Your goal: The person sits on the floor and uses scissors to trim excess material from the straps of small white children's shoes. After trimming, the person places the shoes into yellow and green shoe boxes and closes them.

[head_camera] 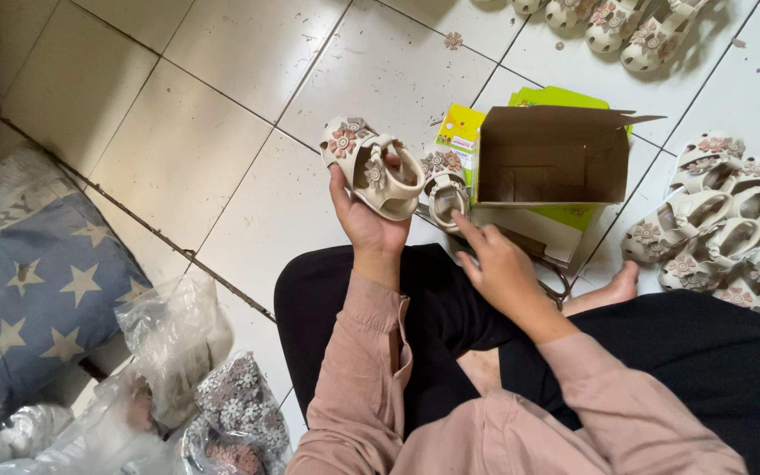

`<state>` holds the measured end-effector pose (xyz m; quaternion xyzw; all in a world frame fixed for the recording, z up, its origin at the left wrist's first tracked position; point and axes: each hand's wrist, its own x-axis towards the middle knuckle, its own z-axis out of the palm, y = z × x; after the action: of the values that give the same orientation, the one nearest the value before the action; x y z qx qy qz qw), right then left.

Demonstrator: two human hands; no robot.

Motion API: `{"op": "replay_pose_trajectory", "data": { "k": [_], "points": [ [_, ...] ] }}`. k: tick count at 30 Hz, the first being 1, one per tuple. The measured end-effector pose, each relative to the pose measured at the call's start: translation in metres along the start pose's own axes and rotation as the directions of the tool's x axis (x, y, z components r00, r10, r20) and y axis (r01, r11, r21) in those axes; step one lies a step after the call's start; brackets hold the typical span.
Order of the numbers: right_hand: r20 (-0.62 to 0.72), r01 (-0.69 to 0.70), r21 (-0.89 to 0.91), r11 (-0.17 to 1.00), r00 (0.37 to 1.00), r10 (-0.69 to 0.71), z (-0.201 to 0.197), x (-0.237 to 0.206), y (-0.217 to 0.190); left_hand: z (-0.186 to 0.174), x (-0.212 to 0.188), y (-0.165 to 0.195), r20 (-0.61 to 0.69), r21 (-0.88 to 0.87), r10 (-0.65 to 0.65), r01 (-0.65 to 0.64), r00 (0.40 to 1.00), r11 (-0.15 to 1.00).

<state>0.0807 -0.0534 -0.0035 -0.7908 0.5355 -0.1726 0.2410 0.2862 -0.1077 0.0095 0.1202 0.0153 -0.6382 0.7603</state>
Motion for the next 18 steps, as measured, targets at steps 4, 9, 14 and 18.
{"op": "replay_pose_trajectory", "data": {
  "k": [4, 9, 14, 18],
  "points": [
    [-0.100, -0.003, 0.026, 1.000, 0.995, 0.006, 0.029, 0.016, -0.006, 0.002, -0.005, 0.001, -0.018, 0.161, 0.029, -0.025, 0.999, 0.987],
    [0.092, -0.369, 0.656, 0.658, 0.905, 0.416, 0.003, -0.003, 0.016, 0.013, -0.018, 0.027, 0.285, 0.351, -0.024, -0.081, 0.958, 0.933],
    [0.015, -0.105, 0.936, 0.335, 0.965, 0.260, -0.100, -0.027, 0.069, 0.020, -0.032, 0.037, 0.450, 0.573, -0.582, 0.281, 0.678, 0.770],
    [-0.075, -0.053, 0.862, 0.504, 0.970, 0.231, -0.154, -0.030, 0.084, 0.036, -0.033, -0.005, 0.357, 0.934, -0.694, -0.255, 0.625, 0.250]
  ]
}}
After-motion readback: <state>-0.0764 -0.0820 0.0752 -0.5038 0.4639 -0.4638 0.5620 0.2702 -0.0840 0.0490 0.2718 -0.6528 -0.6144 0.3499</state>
